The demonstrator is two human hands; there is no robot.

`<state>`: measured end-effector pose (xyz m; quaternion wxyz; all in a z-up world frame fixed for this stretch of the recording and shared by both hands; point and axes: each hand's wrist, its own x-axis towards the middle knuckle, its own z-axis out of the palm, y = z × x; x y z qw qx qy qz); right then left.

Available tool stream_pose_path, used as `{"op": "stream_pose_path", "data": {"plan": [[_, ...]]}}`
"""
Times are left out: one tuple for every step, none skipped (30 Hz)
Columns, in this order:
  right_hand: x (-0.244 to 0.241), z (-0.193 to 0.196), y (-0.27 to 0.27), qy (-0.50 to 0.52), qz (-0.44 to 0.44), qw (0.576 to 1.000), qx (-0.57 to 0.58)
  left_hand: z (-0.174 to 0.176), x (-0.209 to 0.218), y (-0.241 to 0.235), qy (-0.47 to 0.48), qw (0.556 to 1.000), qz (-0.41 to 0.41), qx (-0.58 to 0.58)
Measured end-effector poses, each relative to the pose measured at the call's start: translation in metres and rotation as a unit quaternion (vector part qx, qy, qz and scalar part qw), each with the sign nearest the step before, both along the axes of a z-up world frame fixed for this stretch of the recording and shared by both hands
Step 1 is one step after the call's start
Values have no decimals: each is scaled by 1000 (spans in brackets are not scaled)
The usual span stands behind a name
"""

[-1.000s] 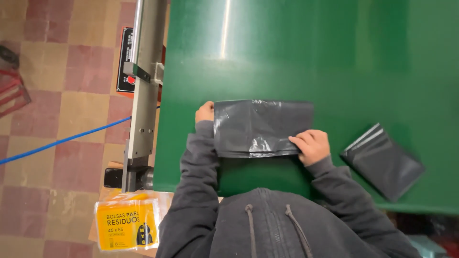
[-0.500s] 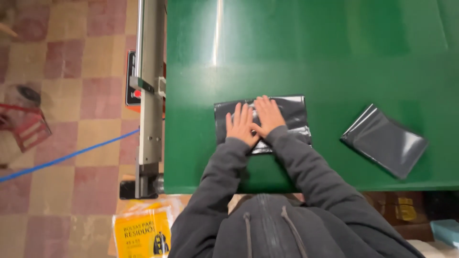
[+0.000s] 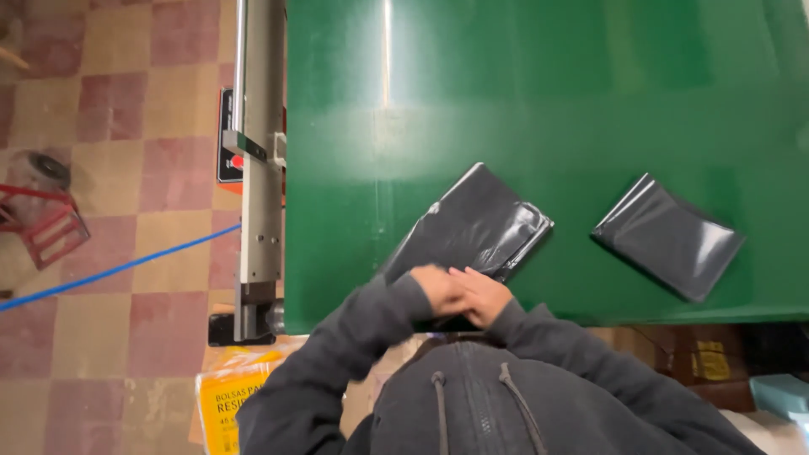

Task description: Folding plastic bags and putting them into labeled plastic sleeves.

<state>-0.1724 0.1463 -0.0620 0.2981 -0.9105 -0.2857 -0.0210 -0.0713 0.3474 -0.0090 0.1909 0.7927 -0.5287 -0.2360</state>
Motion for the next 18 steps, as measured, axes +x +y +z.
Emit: {"op": "stream_pose_path", "data": {"plan": [[-13, -24, -17, 103, -22, 991, 84, -27, 13, -8, 55, 995, -8, -82], [-27, -47, -33, 204, -44, 964, 166, -54, 25, -16, 110, 980, -14, -164], [-39, -88, -52, 207, -44, 964, 162, -79, 46, -18, 112, 979, -13, -167], [-50, -128, -71, 291, -134, 925, 202, -104, 68, -19, 417, 895, 134, -82], [-61, -168, -92, 371, -220, 871, 235, -129, 89, -21, 668, 695, 264, 12], [-44, -149, -96, 373, -219, 872, 229, -126, 89, -22, 671, 693, 264, 7], [-24, -132, -98, 409, -316, 790, 330, -122, 93, -21, 576, 758, 306, -21], [-3, -116, -99, 431, -406, 687, 420, -118, 96, -20, 471, 811, 344, -48], [5, -88, -98, 437, -404, 688, 415, -110, 90, -21, 475, 806, 349, -49], [13, -60, -95, 472, -389, 575, 543, -102, 85, -22, 366, 844, 386, -71], [26, -33, -92, 493, -361, 446, 654, -93, 82, -21, 248, 868, 421, -90], [22, -35, -102, 499, -358, 448, 649, -78, 73, -33, 248, 864, 428, -92], [19, -37, -110, 507, -386, 494, 592, -62, 64, -42, 163, 864, 474, -43], [16, -39, -116, 511, -411, 536, 531, -46, 55, -50, 78, 854, 514, 8], [19, -22, -124, 520, -403, 542, 523, -38, 53, -61, 78, 847, 526, 8], [21, -6, -130, 393, -462, 710, 358, -29, 50, -70, -24, 844, 535, -31], [24, 10, -134, 239, -475, 830, 169, -21, 43, -75, -126, 827, 545, -61], [46, 47, -131, 249, -455, 839, 164, -12, 41, -82, -126, 814, 564, -51]]}}
